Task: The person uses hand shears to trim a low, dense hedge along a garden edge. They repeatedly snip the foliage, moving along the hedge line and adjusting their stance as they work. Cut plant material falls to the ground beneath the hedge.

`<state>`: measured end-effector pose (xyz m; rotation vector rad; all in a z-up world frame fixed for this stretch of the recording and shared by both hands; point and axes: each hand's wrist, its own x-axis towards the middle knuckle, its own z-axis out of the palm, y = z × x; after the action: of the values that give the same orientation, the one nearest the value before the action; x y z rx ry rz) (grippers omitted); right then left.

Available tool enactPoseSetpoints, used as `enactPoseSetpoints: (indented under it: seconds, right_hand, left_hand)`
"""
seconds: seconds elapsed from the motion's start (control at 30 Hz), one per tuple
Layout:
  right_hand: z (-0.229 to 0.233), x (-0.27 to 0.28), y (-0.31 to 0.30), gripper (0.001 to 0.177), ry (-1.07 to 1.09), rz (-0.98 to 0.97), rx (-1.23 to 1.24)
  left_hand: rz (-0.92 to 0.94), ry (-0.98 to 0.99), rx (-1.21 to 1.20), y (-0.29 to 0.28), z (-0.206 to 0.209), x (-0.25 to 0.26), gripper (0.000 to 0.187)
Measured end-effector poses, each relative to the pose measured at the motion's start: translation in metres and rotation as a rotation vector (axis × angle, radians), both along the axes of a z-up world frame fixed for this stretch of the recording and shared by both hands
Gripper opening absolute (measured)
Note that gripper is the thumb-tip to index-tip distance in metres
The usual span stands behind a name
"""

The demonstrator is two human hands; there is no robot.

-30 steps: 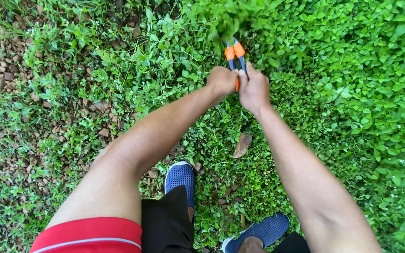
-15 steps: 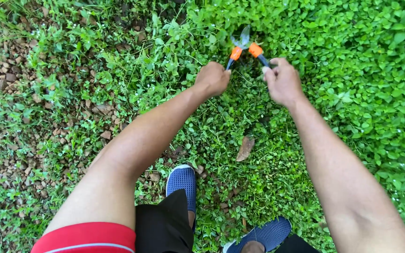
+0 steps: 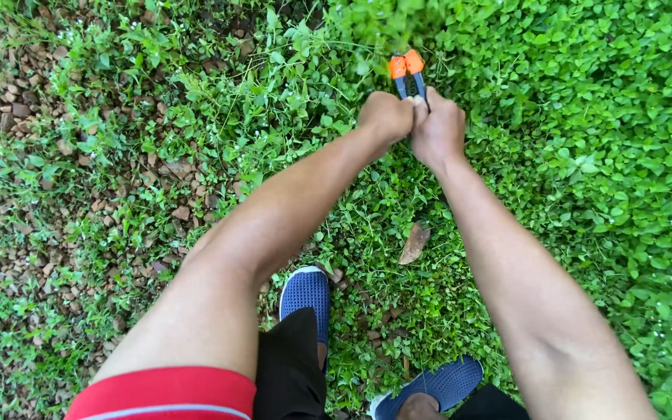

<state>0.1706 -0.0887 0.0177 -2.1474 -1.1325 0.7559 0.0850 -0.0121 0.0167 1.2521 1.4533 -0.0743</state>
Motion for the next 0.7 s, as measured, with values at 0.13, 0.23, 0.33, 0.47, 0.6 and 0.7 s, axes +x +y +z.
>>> enactPoseSetpoints:
  seconds: [0.13,0.23,0.33,0.47,0.6,0.7]
  right_hand:
    - [0.016,0.006,-0.015,0.023,-0.068,0.152,0.127]
    - [0.025,0.028,-0.043,0.025,-0.136,0.204,0.163]
    - [0.028,0.049,-0.055,0.030,-0.111,0.280,0.020]
    - [0.030,0.037,-0.033,0.030,-0.025,0.248,-0.183]
    - [0.009,0.034,-0.006,0.022,-0.019,0.157,-0.230]
    - [0.014,0.021,0.008,0.018,-0.029,0.103,-0.232]
  left_hand:
    - [-0.200,0.082,0.001,-0.006,0.014,-0.033,0.048]
    - [-0.249,0.027,-0.002,-0.013,0.006,-0.063,0.046]
    - [-0.356,-0.033,-0.033,-0.001,0.010,-0.085,0.034]
    - [-0.430,0.047,-0.030,0.017,0.046,-0.096,0.034]
    - [-0.507,0.162,0.084,0.045,0.029,-0.089,0.043]
    - [-0.364,0.083,0.138,0.049,-0.001,-0.083,0.047]
